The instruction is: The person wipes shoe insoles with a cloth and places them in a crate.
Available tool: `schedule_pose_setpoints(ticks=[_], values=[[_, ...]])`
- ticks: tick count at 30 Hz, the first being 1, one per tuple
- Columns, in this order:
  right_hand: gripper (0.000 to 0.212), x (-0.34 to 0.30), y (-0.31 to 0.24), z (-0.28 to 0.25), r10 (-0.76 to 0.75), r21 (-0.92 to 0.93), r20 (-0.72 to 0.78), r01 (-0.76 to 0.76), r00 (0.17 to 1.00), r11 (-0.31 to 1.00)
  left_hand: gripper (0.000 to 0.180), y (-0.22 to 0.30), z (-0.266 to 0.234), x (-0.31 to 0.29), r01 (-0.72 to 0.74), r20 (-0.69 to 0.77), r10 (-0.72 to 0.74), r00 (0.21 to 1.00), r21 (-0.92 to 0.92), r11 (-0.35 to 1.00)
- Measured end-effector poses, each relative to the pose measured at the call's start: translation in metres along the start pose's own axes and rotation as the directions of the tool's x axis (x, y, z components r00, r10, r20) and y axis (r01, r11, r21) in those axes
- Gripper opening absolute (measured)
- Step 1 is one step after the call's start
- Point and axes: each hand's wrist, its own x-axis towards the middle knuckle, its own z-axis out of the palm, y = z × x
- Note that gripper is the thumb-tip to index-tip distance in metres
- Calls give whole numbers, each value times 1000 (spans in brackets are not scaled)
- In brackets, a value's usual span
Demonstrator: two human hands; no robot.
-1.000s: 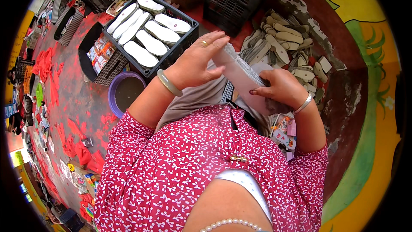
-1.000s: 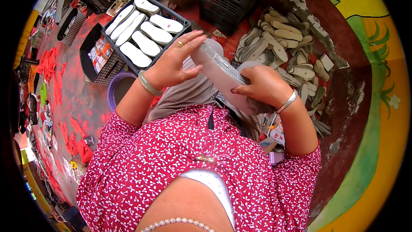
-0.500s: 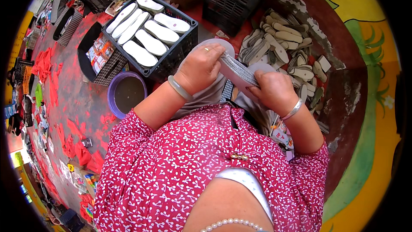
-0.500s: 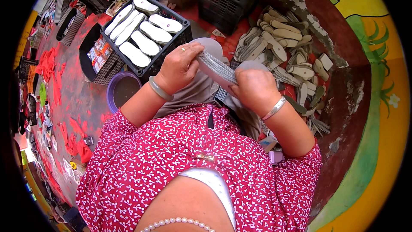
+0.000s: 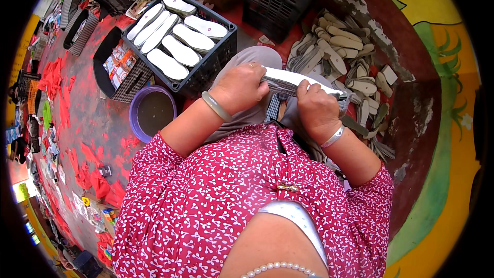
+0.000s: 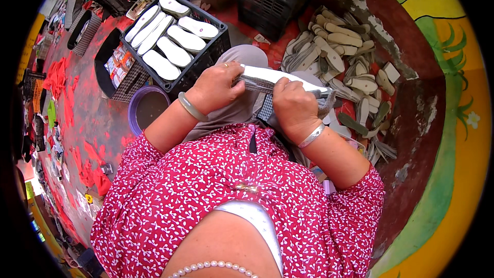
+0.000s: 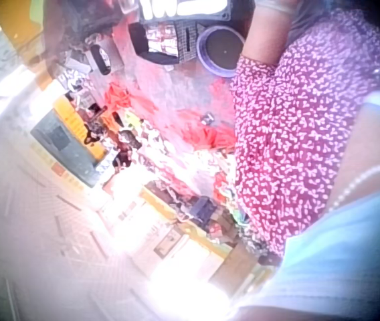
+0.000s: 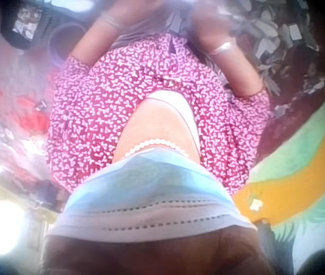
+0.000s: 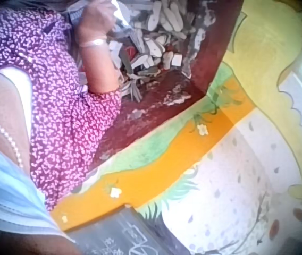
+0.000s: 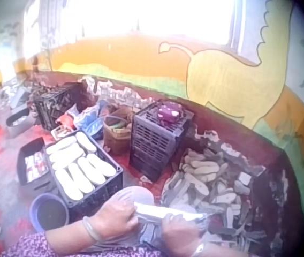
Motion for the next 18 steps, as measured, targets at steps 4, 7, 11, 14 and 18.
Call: schedule_pose_setpoints(ticks=[4,7,11,14,18], values=[[17,-5,-5,2,-22,47,9,21,1000,999,24,-9,6,-2,102,-19,-102,995,-7,995],[20,-7,-5,2,-23,81,38,20,999,997,23,-15,8,-3,113,-70,-119,990,-81,990],[24,-9,-5,3,-11,99,78,3,997,995,25,-26,7,0,209,-41,-226,973,-252,945],[21,-10,0,-1,-23,122,82,13,996,992,25,-49,8,1,285,109,-272,956,-564,775],[17,-9,12,-1,40,252,136,-73,990,965,30,-58,-6,0,264,227,-171,959,-936,235]])
